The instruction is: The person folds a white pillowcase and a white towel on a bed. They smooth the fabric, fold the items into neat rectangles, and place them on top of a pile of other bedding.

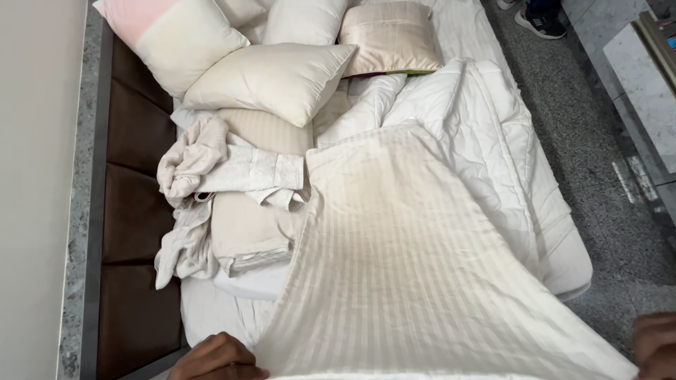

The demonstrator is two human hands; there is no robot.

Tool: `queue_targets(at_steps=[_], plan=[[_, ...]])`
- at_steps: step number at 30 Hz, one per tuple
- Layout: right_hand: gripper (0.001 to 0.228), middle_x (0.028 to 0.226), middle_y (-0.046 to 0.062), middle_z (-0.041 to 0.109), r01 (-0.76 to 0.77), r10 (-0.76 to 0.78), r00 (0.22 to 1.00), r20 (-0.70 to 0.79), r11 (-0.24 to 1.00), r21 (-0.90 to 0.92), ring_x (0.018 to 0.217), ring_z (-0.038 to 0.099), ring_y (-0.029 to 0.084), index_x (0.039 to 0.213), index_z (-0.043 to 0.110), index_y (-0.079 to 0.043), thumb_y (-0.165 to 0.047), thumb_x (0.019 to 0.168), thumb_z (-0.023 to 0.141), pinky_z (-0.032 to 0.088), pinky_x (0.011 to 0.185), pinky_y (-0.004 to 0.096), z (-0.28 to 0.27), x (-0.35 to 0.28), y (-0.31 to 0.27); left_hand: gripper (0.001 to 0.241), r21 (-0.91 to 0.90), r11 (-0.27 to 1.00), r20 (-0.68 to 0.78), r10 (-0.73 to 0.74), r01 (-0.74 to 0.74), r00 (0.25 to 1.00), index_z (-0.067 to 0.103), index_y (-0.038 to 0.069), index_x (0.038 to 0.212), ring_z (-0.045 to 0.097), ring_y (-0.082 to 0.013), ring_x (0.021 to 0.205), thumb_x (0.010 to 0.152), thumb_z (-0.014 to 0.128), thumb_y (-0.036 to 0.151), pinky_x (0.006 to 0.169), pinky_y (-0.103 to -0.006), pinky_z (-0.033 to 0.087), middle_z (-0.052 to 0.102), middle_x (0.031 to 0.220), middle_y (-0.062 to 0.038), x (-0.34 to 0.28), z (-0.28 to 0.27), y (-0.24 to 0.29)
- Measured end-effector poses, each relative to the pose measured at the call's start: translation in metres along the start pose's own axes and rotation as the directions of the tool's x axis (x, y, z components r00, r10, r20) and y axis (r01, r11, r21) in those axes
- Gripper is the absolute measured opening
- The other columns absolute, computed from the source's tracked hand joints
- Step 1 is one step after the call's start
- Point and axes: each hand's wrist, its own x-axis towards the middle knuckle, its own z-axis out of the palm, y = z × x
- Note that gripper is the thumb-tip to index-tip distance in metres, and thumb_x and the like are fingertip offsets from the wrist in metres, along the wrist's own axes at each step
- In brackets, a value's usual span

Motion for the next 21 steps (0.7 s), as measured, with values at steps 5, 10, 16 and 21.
queue_targets(at_steps=[5, 10, 16, 21], plan=[[0.010, 0.080, -0.007, 0.079, -0.071, 0.071, 0.997, 0.003, 0.986, 0.149, 0.071, 0.071, 0.010, 0.095, 0.090, -0.018, -0.026, 0.090, 0.094, 0.062, 0.054, 0.025, 0.002, 0.083, -0.014, 0.013, 0.009, 0.998, 0.009, 0.058, -0.058, 0.998, 0.083, 0.015, 0.087, 0.071, -0.0079, 0.072, 0.088, 0.074, 0.025, 0.064, -0.0229, 0.058, 0.072, 0.076, 0.003, 0.007, -0.002, -0.011], [0.015, 0.087, -0.005, 0.068, -0.833, 0.835, 0.549, -0.011, 0.547, -0.085, 0.074, 0.067, 0.008, 0.099, 0.081, -0.027, -0.034, 0.089, 0.074, 0.060, 0.067, 0.029, 0.011, 0.068, 0.021, 0.011, -0.119, 0.963, 0.123, -0.228, 0.242, 0.966, 0.085, 0.014, 0.087, 0.075, -0.0118, 0.077, 0.080, 0.084, 0.022, 0.066, -0.0288, 0.058, 0.078, 0.079, -0.001, 0.042, -0.016, -0.025], [0.023, 0.082, 0.008, 0.075, -0.918, 0.883, 0.365, -0.294, 0.395, 0.047, 0.073, 0.073, 0.018, 0.094, 0.077, -0.006, -0.027, 0.091, 0.070, 0.061, 0.069, 0.036, -0.049, 0.250, 0.080, 0.010, -0.026, 0.825, 0.238, -0.543, 0.565, 0.805, 0.079, 0.007, 0.089, 0.070, -0.0194, 0.070, 0.083, 0.081, 0.014, 0.057, -0.0351, 0.054, 0.077, 0.083, -0.007, 0.171, -0.037, -0.083], [0.028, 0.097, 0.013, 0.077, -0.920, 0.816, 0.307, -0.490, 0.386, 0.065, 0.087, 0.075, 0.023, 0.107, 0.075, -0.004, -0.030, 0.101, 0.068, 0.061, 0.076, 0.039, -0.081, 0.318, 0.183, 0.018, 0.042, 0.878, -0.046, -0.475, 0.477, 0.879, 0.077, 0.009, 0.101, 0.072, -0.0213, 0.078, 0.089, 0.079, 0.022, 0.071, -0.0348, 0.058, 0.077, 0.094, -0.010, 0.240, 0.003, -0.240]])
